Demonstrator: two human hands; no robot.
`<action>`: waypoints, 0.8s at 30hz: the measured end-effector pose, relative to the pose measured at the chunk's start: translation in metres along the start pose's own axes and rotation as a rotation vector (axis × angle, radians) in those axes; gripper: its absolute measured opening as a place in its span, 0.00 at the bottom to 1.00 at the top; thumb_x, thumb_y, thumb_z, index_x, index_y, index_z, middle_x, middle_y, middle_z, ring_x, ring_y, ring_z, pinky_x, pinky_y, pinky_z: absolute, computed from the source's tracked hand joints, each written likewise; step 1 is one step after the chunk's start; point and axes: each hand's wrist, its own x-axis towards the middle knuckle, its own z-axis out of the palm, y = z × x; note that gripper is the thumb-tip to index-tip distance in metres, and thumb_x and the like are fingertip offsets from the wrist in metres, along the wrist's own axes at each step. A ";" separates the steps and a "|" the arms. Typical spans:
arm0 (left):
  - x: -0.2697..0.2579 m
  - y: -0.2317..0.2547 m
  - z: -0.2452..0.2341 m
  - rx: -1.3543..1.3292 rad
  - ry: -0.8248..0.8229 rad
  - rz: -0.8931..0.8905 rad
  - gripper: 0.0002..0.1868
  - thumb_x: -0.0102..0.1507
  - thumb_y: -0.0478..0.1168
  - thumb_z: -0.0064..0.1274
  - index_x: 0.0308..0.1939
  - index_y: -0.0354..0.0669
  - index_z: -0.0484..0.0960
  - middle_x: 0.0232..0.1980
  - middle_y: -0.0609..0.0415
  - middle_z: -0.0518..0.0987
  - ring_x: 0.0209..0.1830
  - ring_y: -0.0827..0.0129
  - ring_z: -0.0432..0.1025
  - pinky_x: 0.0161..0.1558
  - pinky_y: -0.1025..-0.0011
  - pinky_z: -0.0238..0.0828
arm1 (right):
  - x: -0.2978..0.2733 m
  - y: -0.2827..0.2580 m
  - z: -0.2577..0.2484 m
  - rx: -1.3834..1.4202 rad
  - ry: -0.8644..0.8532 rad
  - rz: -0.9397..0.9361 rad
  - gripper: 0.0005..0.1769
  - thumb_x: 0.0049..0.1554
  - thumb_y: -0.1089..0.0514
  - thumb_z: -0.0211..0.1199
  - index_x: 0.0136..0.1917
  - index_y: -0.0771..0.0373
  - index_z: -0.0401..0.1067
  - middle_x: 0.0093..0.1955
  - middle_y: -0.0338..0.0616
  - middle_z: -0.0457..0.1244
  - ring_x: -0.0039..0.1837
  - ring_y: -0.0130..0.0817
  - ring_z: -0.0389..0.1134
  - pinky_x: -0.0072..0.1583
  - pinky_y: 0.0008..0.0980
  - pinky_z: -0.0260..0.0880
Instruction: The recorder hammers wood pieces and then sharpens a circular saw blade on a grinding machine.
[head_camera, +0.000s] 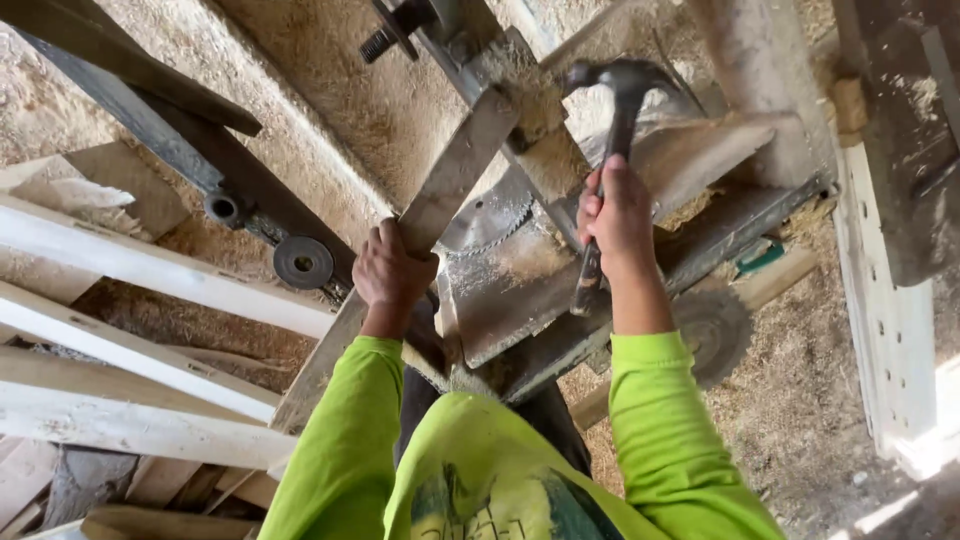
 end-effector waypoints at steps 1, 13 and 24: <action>-0.006 -0.001 -0.001 0.001 -0.078 -0.033 0.30 0.48 0.49 0.61 0.52 0.47 0.71 0.46 0.46 0.76 0.47 0.47 0.75 0.45 0.51 0.73 | -0.001 0.002 0.000 0.041 0.075 -0.034 0.22 0.69 0.40 0.49 0.43 0.60 0.62 0.27 0.31 0.53 0.24 0.22 0.52 0.26 0.27 0.55; -0.002 0.003 0.003 -0.095 -0.130 0.075 0.22 0.53 0.46 0.60 0.50 0.51 0.75 0.52 0.48 0.80 0.51 0.47 0.76 0.51 0.51 0.73 | -0.047 0.002 0.021 0.331 0.083 -0.017 0.28 0.64 0.30 0.49 0.49 0.58 0.65 0.30 0.31 0.55 0.27 0.18 0.54 0.28 0.22 0.54; -0.015 -0.001 0.000 -0.089 0.095 0.163 0.32 0.45 0.49 0.65 0.50 0.45 0.76 0.43 0.45 0.79 0.41 0.47 0.77 0.41 0.53 0.74 | -0.073 0.026 0.005 0.067 0.082 -0.414 0.37 0.66 0.23 0.45 0.48 0.62 0.62 0.31 0.34 0.53 0.31 0.24 0.53 0.35 0.27 0.53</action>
